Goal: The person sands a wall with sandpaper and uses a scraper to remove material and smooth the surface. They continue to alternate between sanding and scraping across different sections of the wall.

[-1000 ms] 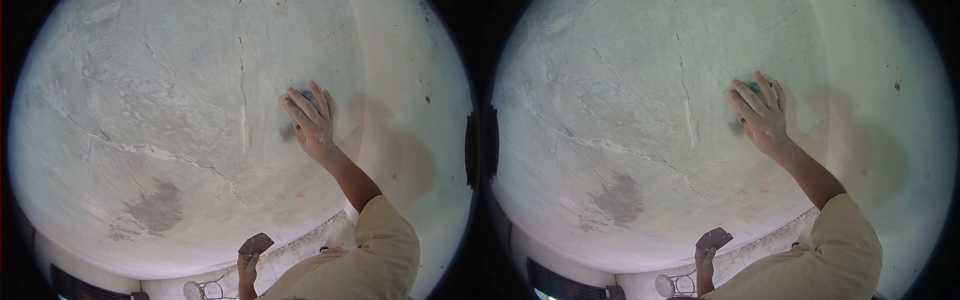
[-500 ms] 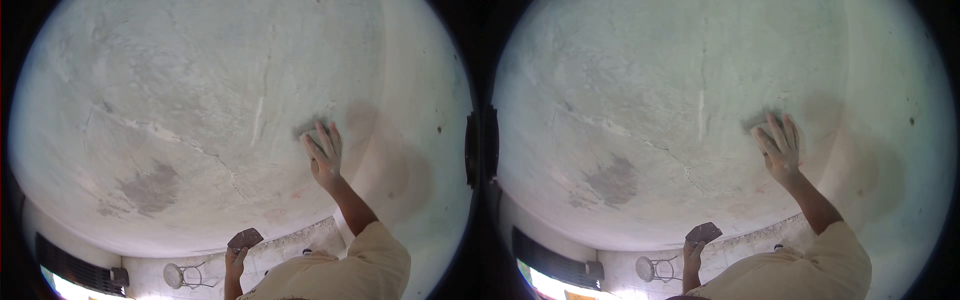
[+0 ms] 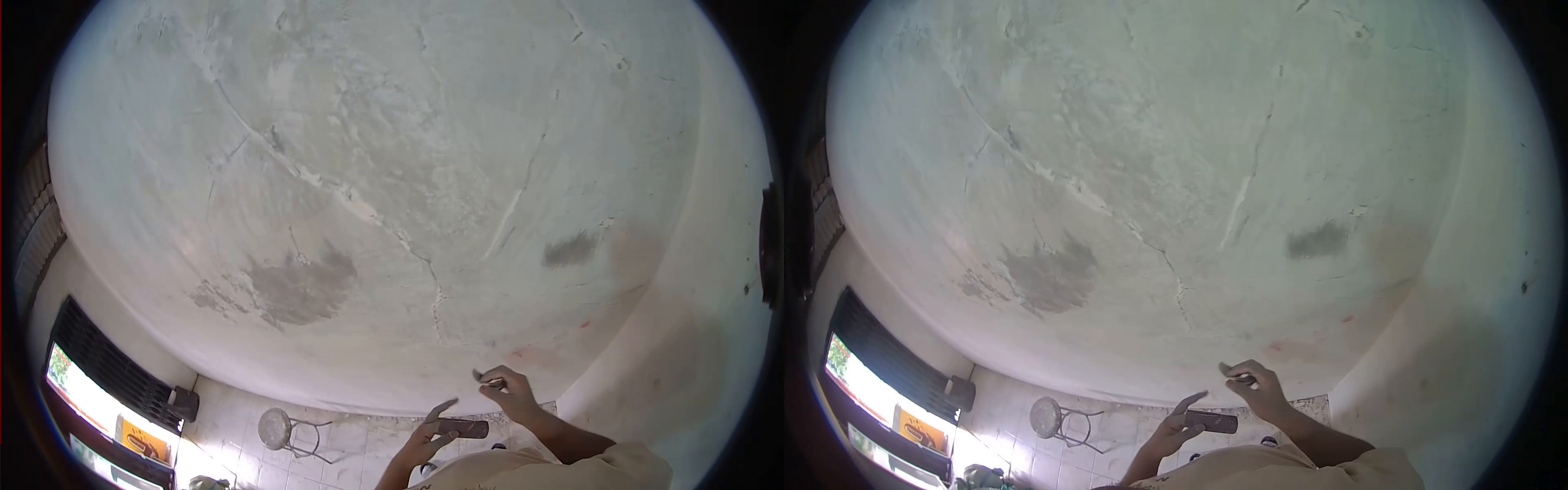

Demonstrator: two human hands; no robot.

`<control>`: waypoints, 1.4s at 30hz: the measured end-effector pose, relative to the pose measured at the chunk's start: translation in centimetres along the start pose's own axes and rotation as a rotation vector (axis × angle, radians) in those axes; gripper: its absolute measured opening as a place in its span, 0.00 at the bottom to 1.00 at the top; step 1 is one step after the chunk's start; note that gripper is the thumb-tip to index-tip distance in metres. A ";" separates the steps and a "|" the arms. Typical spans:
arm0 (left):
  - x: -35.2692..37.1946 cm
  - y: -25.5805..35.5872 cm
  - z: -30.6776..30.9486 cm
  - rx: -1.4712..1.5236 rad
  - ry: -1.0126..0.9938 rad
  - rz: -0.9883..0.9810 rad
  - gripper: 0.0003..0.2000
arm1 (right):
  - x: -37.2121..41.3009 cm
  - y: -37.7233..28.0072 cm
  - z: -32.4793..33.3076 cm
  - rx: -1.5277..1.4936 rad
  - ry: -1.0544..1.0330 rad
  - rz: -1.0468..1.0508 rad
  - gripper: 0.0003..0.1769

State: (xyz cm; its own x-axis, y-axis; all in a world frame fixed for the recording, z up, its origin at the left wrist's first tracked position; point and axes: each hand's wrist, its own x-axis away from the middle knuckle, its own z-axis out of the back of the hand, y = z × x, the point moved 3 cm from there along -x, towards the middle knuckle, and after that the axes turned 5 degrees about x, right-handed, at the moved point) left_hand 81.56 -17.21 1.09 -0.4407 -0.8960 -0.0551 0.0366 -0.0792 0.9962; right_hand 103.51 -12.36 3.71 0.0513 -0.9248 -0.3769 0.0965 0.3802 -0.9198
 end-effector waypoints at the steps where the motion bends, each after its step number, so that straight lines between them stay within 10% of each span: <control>1: -0.2 -0.1 -0.1 0.000 -0.014 0.001 0.08 | -0.1 1.3 -1.0 -0.254 -0.108 -0.173 0.11; 10: 0.9 -1.5 -0.3 0.011 0.019 0.037 0.09 | 2.3 1.4 -5.5 -0.435 -0.431 -0.464 0.14; 18: 1.4 -1.4 0.6 0.073 0.342 0.093 0.12 | 4.4 4.0 -5.8 -0.116 -0.382 -0.367 0.38; 28: -0.2 1.4 -0.8 -0.222 0.237 -0.009 0.19 | 5.3 4.8 -7.6 -0.256 -0.754 -0.448 0.17; 38: 2.2 -0.4 5.7 0.124 0.935 -0.354 0.19 | 0.2 -3.1 2.7 -0.090 -0.258 -0.134 0.14; 42: 2.9 -0.9 6.5 0.148 0.986 -0.315 0.18 | -2.9 -8.2 9.0 0.361 0.166 0.376 0.25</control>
State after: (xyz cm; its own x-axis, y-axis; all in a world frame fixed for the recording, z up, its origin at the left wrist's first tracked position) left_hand 74.43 -16.94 0.50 0.5183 -0.8087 -0.2782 -0.0925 -0.3765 0.9218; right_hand 111.55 -12.74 13.36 -0.0067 -0.7024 -0.7118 0.4382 0.6378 -0.6334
